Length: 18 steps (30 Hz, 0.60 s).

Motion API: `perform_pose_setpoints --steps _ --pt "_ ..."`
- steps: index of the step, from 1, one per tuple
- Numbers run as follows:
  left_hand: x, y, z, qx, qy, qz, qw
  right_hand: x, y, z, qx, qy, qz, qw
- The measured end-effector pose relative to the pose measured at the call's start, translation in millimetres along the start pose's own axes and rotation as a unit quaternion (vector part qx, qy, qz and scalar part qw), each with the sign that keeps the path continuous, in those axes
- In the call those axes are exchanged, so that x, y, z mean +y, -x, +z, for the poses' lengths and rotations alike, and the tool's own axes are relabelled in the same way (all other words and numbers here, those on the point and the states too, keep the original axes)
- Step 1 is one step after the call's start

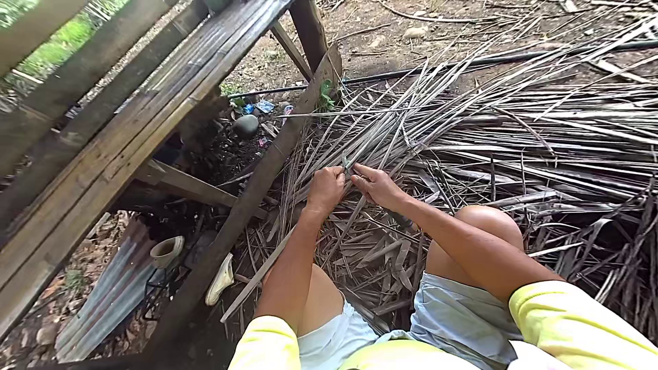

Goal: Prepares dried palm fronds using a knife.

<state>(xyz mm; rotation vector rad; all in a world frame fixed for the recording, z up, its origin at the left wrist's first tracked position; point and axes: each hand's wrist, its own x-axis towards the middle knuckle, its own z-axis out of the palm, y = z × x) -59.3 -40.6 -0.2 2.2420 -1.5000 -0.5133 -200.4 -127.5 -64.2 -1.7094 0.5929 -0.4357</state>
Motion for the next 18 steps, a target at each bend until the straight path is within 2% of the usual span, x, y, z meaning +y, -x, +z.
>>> perform_pose_setpoints --steps 2,5,7,11,18 --pt "-2.4 -1.2 -3.6 0.004 0.01 -0.007 1.0 1.3 0.1 -1.5 -0.011 0.012 0.008 1.0" --pt "2.4 1.4 -3.2 -0.01 -0.013 -0.009 1.0 7.6 -3.9 -4.5 0.021 0.041 0.016 0.999" --pt "6.7 3.6 -1.1 -0.019 -0.032 -0.001 0.999 8.0 -5.8 -9.9 0.043 0.004 0.021 0.999" --pt "7.1 6.2 -3.9 -0.016 -0.011 0.008 1.0 2.9 -10.1 -23.6 0.071 -0.147 0.048 0.985" --pt "3.6 12.3 -20.8 -0.037 0.051 -0.002 0.998 16.2 -26.3 -55.2 0.133 -0.186 0.044 0.972"
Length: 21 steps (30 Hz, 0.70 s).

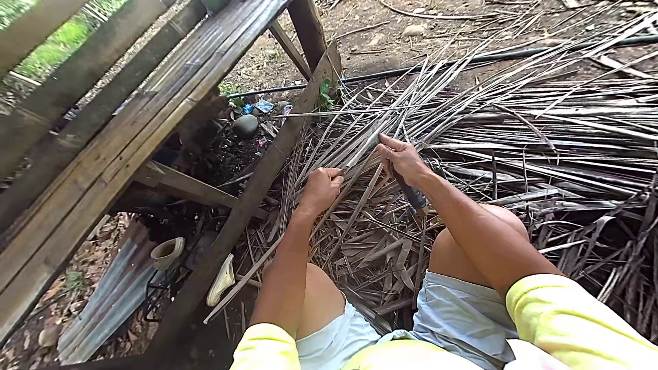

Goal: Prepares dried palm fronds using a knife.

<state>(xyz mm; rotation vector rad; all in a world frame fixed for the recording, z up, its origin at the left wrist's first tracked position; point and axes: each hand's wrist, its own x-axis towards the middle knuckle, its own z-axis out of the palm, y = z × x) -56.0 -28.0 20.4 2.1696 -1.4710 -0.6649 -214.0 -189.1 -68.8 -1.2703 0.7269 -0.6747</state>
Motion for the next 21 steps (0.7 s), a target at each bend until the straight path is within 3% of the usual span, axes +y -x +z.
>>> perform_pose_setpoints --steps 5,7,14,21 --pt "-11.5 6.0 -14.3 -0.025 0.061 -0.027 0.997 -0.1 -20.0 -35.3 0.125 -0.03 -0.008 0.992" --pt "-18.9 5.7 -16.5 -0.024 0.073 -0.042 0.996 -6.0 -13.9 -37.6 0.139 -0.006 -0.014 0.99" --pt "-10.7 -13.3 4.5 -0.059 0.08 -0.081 0.992 6.7 44.3 31.7 -0.134 0.078 -0.022 0.988" --pt "-1.8 -7.4 1.7 -0.081 0.23 -0.078 0.967 1.7 40.4 30.0 -0.078 0.016 0.009 0.997"
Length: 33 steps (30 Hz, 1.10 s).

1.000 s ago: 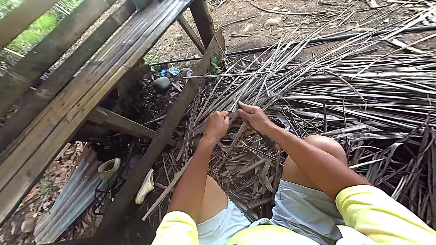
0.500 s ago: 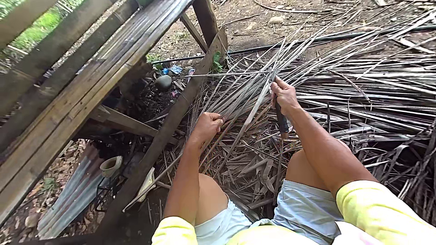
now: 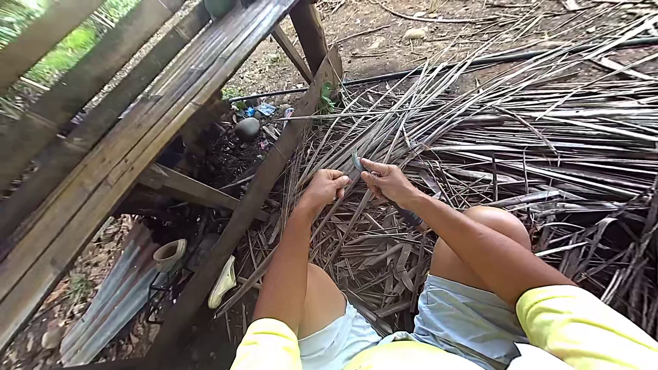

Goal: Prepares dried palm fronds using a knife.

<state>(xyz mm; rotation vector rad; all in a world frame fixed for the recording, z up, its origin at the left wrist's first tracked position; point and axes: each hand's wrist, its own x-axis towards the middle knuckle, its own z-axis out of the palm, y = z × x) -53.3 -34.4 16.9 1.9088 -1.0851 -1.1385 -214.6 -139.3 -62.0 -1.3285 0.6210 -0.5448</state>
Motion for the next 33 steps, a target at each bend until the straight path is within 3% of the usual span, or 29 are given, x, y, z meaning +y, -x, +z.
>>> perform_pose_setpoints --steps 7,15,17,20,24,28,33 --pt "-2.7 12.0 -12.2 -0.048 -0.019 0.021 0.998 -8.3 -11.8 -34.5 0.074 -0.074 0.025 0.994" --pt "-5.4 27.8 -32.3 -0.033 -0.047 0.012 0.998 -17.8 -22.7 -83.3 0.252 -0.106 -0.015 0.962" --pt "-9.5 20.5 -28.0 0.023 -0.105 0.031 0.994 -19.1 -13.1 -66.1 0.198 -0.074 -0.023 0.977" --pt "-15.7 5.5 -13.5 0.104 -0.233 0.038 0.966 -11.9 2.9 -23.2 0.046 -0.003 -0.004 0.999" --pt "-0.2 6.8 10.3 0.127 -0.325 0.01 0.937 4.4 8.4 9.7 -0.092 0.012 0.02 0.995" --pt "6.1 11.3 21.2 0.14 -0.378 0.027 0.915 6.4 1.6 12.9 -0.058 0.001 0.019 0.998" --pt "8.7 17.0 20.5 0.145 -0.374 0.041 0.915 -4.1 -8.2 0.4 0.025 -0.062 0.045 0.997"
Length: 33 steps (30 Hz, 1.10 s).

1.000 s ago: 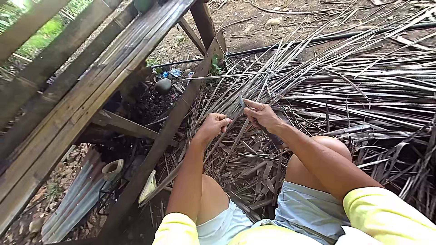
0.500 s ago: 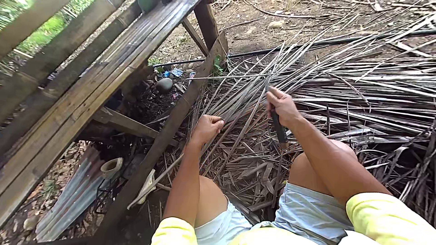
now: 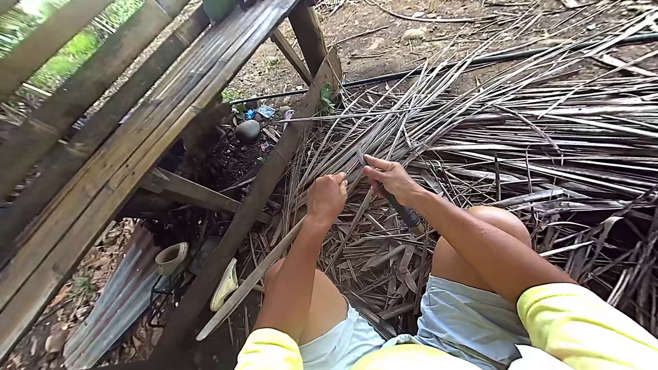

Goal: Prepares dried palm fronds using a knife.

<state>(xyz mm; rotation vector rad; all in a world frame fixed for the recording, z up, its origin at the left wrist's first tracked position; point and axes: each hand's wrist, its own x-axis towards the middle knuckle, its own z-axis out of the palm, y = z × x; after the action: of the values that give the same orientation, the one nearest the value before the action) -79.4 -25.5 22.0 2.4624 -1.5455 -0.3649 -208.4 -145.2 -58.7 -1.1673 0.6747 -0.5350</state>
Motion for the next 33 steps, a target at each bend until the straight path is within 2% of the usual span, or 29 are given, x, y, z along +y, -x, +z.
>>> perform_pose_setpoints --steps 4,6,10,14,19,21,22,24,26,27,30,33 --pt "-10.2 17.0 -3.5 0.045 0.05 0.071 0.995 -10.5 -11.5 -26.3 0.059 -0.054 0.008 0.997" --pt "-13.6 18.4 -5.6 0.044 0.068 0.081 0.993 -14.5 -16.0 -39.9 0.077 -0.076 0.007 0.994" --pt "-18.9 7.6 -11.5 0.001 0.086 0.04 0.995 -19.6 -24.1 -65.0 0.132 -0.091 -0.006 0.987" --pt "-33.3 5.1 -17.2 0.003 0.118 0.041 0.992 -23.9 -26.6 -89.2 0.203 -0.106 -0.047 0.972" --pt "-40.1 -1.3 -20.6 -0.005 0.075 -0.028 0.997 -22.3 -23.9 -88.7 0.335 -0.159 -0.075 0.926" --pt "-43.7 -5.1 -16.9 -0.004 0.074 -0.036 0.997 -23.4 -18.6 -85.3 0.303 -0.128 -0.076 0.941" --pt "-43.3 -8.2 -13.8 -0.013 0.08 -0.032 0.996 -26.1 -12.4 -78.4 0.24 -0.097 -0.067 0.963" --pt "-38.1 -14.2 -4.4 -0.043 0.103 -0.013 0.994 -26.7 0.6 -56.3 0.059 -0.044 -0.032 0.997" --pt "-30.6 -18.2 4.7 -0.082 0.131 0.022 0.988 -15.9 9.4 -27.0 -0.081 -0.034 0.012 0.996" --pt "-28.3 -20.0 8.5 -0.094 0.141 0.039 0.985 -9.2 11.9 -14.7 -0.112 -0.048 0.027 0.992" --pt "-29.9 -23.3 9.6 -0.115 0.178 0.056 0.976 -3.9 11.0 -4.7 -0.077 -0.105 0.044 0.991" --pt "-39.8 -21.4 -1.5 -0.141 0.189 0.014 0.972 -14.0 0.1 -26.8 0.006 -0.144 0.006 0.99"
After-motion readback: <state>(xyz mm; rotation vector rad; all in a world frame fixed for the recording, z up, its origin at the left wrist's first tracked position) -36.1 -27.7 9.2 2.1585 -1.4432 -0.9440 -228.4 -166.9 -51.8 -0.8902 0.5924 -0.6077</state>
